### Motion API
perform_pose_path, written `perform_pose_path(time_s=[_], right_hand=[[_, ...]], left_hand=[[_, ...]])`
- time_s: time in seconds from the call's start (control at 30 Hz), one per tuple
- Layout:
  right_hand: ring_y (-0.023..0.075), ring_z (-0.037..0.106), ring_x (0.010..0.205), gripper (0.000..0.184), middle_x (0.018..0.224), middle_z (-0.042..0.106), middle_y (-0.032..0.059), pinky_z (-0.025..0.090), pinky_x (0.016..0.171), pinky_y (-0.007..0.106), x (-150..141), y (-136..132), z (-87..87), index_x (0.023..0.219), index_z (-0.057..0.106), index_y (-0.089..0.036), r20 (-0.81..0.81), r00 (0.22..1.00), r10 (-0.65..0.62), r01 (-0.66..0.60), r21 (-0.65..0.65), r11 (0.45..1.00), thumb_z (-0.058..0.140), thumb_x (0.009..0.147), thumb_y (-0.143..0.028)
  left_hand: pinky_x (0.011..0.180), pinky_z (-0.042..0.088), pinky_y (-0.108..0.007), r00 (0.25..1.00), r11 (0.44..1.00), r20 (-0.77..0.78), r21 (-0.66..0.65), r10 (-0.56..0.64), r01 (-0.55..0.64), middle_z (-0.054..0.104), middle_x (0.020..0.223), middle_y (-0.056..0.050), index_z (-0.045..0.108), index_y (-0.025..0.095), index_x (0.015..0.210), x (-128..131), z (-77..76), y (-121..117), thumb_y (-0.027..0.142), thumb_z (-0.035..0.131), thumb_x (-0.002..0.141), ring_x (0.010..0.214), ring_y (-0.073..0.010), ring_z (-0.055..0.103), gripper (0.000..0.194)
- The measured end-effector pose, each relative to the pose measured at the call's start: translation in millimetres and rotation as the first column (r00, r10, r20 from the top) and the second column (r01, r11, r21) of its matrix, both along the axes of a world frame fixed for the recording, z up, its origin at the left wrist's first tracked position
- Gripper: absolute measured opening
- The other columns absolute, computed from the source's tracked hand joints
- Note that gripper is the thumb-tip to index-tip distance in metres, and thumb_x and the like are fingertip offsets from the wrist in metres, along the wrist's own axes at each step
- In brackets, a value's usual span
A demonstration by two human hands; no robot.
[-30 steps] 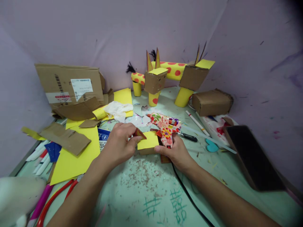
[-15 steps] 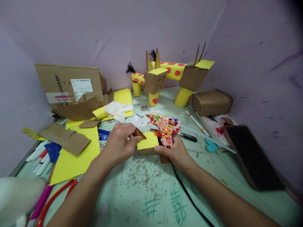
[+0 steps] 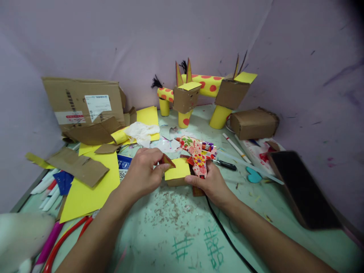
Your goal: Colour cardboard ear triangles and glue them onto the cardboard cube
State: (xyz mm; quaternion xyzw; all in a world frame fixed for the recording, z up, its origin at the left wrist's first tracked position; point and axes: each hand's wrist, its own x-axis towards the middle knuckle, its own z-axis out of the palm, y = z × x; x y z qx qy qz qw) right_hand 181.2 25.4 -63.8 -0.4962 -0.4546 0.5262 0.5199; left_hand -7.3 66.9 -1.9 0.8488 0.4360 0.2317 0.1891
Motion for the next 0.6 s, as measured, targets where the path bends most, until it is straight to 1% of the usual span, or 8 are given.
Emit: perform_pose_path(time_s=[0.13, 0.27, 0.33, 0.47, 0.6], right_hand=[[0.0290, 0.065, 0.099, 0.054, 0.109, 0.070, 0.0090, 0.049, 0.089, 0.043, -1, 0, 0.1, 0.103, 0.060, -0.021, -0.015, 1.000, 0.007, -0.007, 0.004, 1.000, 0.080, 0.054, -0.027], [0.0289, 0.065, 0.100, 0.053, 0.109, 0.071, 0.0079, 0.050, 0.089, 0.043, -1, 1, 0.6, 0.104, 0.060, -0.022, -0.031, 0.999, 0.016, -0.015, 0.018, 1.000, 0.080, 0.055, -0.027], [0.0291, 0.065, 0.100, 0.054, 0.108, 0.071, 0.0081, 0.049, 0.089, 0.043, -1, 1, 0.3, 0.105, 0.060, -0.021, -0.033, 0.999, 0.011, -0.010, 0.020, 1.000, 0.080, 0.055, -0.027], [0.0284, 0.065, 0.101, 0.054, 0.109, 0.071, 0.0076, 0.049, 0.090, 0.043, -1, 0, -1.0, 0.105, 0.059, -0.022, -0.042, 0.999, 0.008, -0.007, 0.015, 1.000, 0.080, 0.055, -0.027], [0.0289, 0.065, 0.101, 0.054, 0.109, 0.070, 0.0085, 0.049, 0.089, 0.043, -1, 0, -1.7, 0.104, 0.059, -0.021, -0.037, 0.999, 0.004, -0.004, 0.005, 1.000, 0.081, 0.055, -0.028]], left_hand=[[0.071, 0.039, -0.032, 1.000, 1.000, -0.001, -0.018, 0.011, -0.011, 0.064, 0.073, 0.000, 0.064, 0.020, 0.072, -1, 0.5, 0, 0.021, 0.055, 0.081, 0.073, -0.0161, 0.056, 0.012], [0.070, 0.040, -0.030, 1.000, 1.000, 0.024, -0.017, -0.001, 0.002, 0.065, 0.077, 0.000, 0.065, 0.021, 0.077, -4, 5.3, 2, 0.025, 0.061, 0.077, 0.074, -0.0151, 0.057, 0.006], [0.069, 0.041, -0.028, 0.998, 1.000, 0.058, 0.004, -0.013, 0.013, 0.066, 0.082, 0.000, 0.066, 0.021, 0.082, -7, 9.2, 3, 0.029, 0.062, 0.077, 0.076, -0.0146, 0.058, 0.010], [0.067, 0.042, -0.027, 0.995, 0.999, 0.096, 0.046, 0.001, -0.005, 0.065, 0.080, -0.001, 0.066, 0.020, 0.090, -12, 15.3, 4, 0.035, 0.053, 0.083, 0.073, -0.0140, 0.058, 0.021], [0.066, 0.043, -0.027, 0.995, 0.999, 0.095, 0.027, 0.023, -0.026, 0.066, 0.080, -0.001, 0.065, 0.019, 0.090, -14, 15.5, 4, 0.035, 0.053, 0.083, 0.072, -0.0141, 0.058, 0.021]])
